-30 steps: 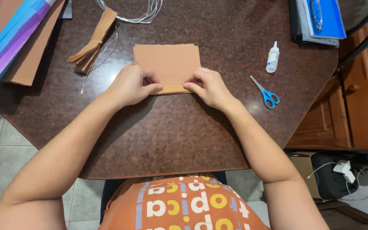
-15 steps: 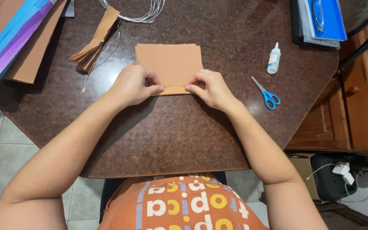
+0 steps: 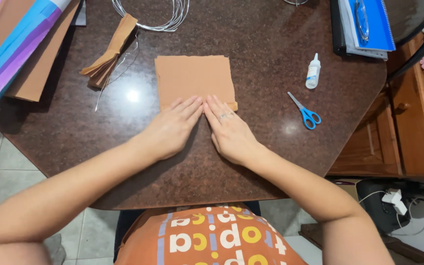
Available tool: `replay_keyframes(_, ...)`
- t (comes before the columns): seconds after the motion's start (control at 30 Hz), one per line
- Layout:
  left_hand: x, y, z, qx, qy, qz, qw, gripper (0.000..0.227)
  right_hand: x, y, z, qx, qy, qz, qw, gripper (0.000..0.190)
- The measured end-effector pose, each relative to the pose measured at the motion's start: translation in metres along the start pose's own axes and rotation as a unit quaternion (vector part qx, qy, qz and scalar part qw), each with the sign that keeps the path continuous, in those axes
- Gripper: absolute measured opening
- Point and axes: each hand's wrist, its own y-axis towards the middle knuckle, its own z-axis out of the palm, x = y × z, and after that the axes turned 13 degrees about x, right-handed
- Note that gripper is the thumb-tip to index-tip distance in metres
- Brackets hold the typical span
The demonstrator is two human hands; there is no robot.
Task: Cutting a strip of brown crepe paper and folding it into an accordion shape
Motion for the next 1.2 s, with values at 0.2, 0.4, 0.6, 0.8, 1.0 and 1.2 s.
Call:
replay_keyframes(0.2, 0.013, -0.055, -0.030, 0.011, -0.044, -0.048, 0.998, 0.072, -0.020, -0.036, -0.020, 0.061, 0.012, 0.069, 0.996, 0.073)
replay_keyframes(0.4, 0.034, -0.032, -0.025, -0.038, 0.140, -0.007, 0.989, 0.035, -0.014, -0.011, -0.032, 0.073, -0.117, 0.129, 0.982, 0.063)
replay_keyframes(0.6, 0.061, -0.019, -0.007, -0.060, 0.228, 0.063, 0.970, 0.022, -0.005, 0.020, -0.025, -0.051, -0.169, 0.071, 0.982, 0.055)
replay_keyframes(0.8, 0.069, -0.013, -0.029, -0.142, 0.146, 0.011, 0.979, 0.009, -0.015, 0.045, 0.017, -0.230, -0.198, 0.050, 0.951, 0.005)
replay_keyframes(1.0, 0.013, 0.020, -0.060, -0.347, 0.018, -0.062, 0.936, 0.016, -0.012, 0.047, -0.038, -0.309, 0.262, 0.165, 0.899, 0.015)
replay_keyframes(1.2, -0.008, 0.062, -0.048, -0.313, 0.172, -0.026, 0.934, 0.026, -0.017, 0.052, -0.032, -0.283, 0.729, 0.209, 0.588, 0.025)
